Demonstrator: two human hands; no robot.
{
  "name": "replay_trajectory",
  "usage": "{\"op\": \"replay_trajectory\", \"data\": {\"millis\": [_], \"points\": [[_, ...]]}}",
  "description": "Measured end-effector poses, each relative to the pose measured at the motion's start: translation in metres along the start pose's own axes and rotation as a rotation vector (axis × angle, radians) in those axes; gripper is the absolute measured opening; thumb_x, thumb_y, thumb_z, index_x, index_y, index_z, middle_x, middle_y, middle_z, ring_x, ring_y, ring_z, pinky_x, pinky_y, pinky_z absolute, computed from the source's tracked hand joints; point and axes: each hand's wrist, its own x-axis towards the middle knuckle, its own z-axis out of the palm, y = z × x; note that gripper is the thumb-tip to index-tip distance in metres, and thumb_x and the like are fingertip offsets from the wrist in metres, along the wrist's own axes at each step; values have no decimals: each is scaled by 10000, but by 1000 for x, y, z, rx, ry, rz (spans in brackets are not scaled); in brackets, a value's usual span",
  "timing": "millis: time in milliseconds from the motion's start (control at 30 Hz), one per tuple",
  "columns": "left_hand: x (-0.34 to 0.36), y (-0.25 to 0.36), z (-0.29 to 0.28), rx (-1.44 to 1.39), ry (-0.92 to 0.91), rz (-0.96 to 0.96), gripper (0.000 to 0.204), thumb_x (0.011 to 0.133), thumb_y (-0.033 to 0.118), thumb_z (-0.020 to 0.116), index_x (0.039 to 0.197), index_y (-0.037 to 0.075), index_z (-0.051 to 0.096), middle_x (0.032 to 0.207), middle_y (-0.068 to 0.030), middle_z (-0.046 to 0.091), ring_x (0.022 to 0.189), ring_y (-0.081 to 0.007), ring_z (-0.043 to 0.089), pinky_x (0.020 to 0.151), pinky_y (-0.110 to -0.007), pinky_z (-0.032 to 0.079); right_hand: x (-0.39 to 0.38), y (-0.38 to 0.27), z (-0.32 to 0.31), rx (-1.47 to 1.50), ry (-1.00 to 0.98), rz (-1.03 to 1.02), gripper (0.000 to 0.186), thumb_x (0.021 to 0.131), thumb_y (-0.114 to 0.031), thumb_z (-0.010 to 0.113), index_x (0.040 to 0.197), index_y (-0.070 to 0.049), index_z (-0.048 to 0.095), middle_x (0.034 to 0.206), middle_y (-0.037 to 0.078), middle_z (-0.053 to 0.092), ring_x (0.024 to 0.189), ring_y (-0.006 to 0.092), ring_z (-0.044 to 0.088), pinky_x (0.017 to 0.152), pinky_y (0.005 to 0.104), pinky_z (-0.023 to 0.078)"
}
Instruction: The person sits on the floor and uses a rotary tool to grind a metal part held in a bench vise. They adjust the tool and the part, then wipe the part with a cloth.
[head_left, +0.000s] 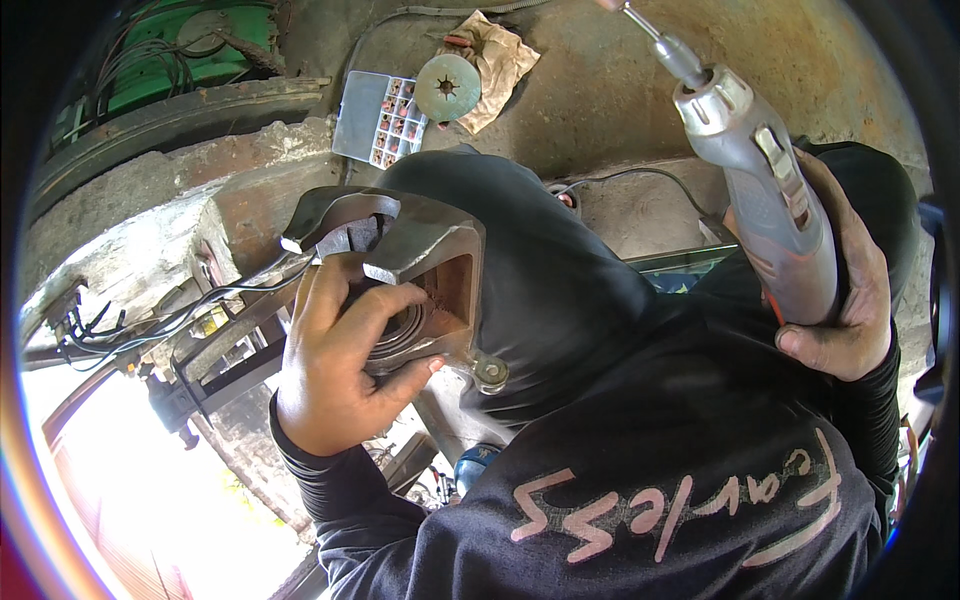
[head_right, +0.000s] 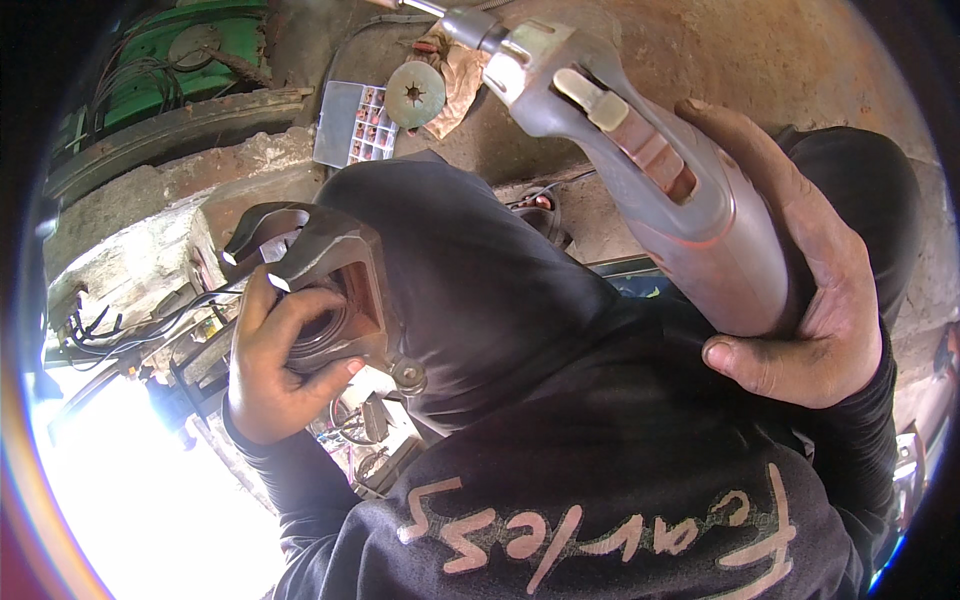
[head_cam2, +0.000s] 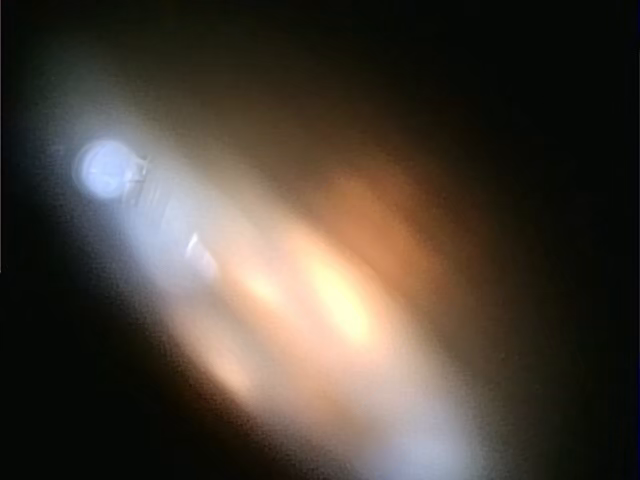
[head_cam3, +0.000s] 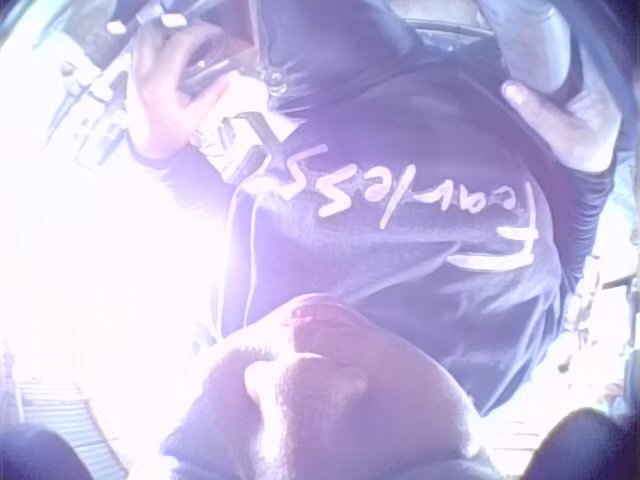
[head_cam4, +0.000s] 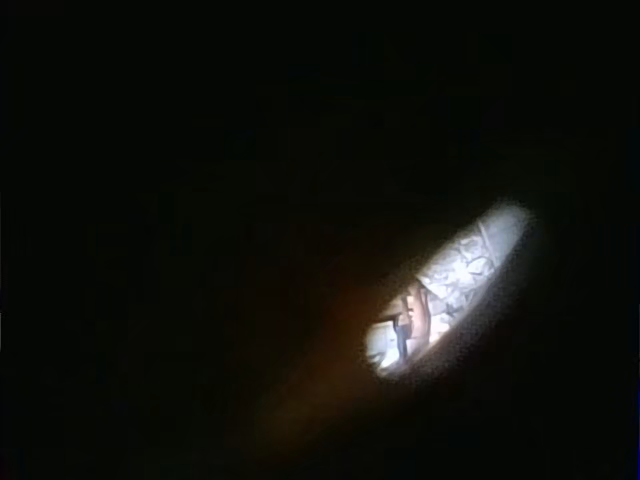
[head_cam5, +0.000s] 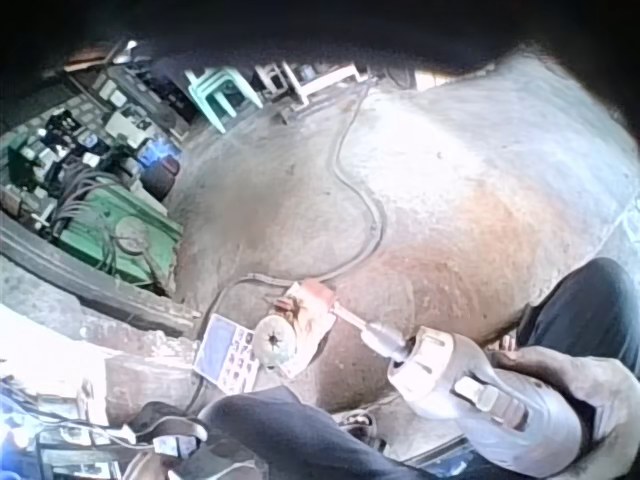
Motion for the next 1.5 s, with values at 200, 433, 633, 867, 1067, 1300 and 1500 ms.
{"op": "replay_trajectory", "data": {"millis": [200, 433, 633, 867, 1067, 1300, 1500], "points": [[3, -3, -2, 51, -57, 97, 419, 643, 250, 854, 1008, 78, 738, 1113, -188, 573, 950, -339, 577, 821, -453, 491, 5, 5, 6, 12, 71, -156, 1239, 596, -382, 898, 1539, 97, 253, 1318, 197, 584, 1014, 183, 626, 866, 296, 513], [4, -2, -1, 36, -26, 75, 404, 652, 257, 847, 995, 75, 734, 1085, -182, 577, 937, -338, 574, 811, -455, 488, 0, 1, -2, -7, 14, -18, 1250, 594, -402, 902, 1538, 101, 255, 1390, 216, 538, 1228, 250, 569, 1051, 366, 439], [4, -4, -2, 55, -45, 125, 417, 659, 264, 842, 1019, 74, 747, 1089, -186, 578, 938, -339, 578, 805, -451, 492, 3, 4, -2, -54, 34, -95, 1249, 594, -410, 905, 1540, 92, 264, 1392, 213, 539, 1217, 247, 578, 1028, 358, 460], [5, -5, -2, 86, -49, 143, 423, 657, 271, 839, 1015, 69, 741, 1097, -201, 575, 934, -345, 580, 796, -454, 497, 1, 1, -2, -13, 11, -19, 1252, 594, -406, 905, 1540, 94, 255, 1360, 209, 567, 1179, 233, 593, 995, 343, 474], [6, -5, -2, 100, -41, 151, 427, 643, 272, 839, 998, 62, 727, 1085, -206, 573, 921, -350, 573, 785, -462, 494, 3, 0, 1, 0, 30, -49, 1251, 594, -398, 900, 1542, 91, 247, 1310, 208, 605, 1120, 220, 616, 944, 319, 496], [6, -5, -2, 106, -39, 148, 438, 647, 288, 838, 1005, 67, 718, 1075, -203, 573, 908, -356, 564, 778, -460, 488, 1, 0, -4, -43, 15, -11, 1262, 589, -415, 900, 1546, 83, 246, 1328, 213, 595, 1139, 232, 615, 974, 343, 492], [6, -5, -1, 80, -35, 158, 411, 654, 284, 839, 996, 78, 745, 1068, -194, 575, 921, -344, 573, 786, -452, 490, 3, 4, -3, -66, 31, -68, 1264, 593, -437, 899, 1548, 78, 250, 1350, 220, 577, 1221, 271, 590, 1035, 383, 469]]}}
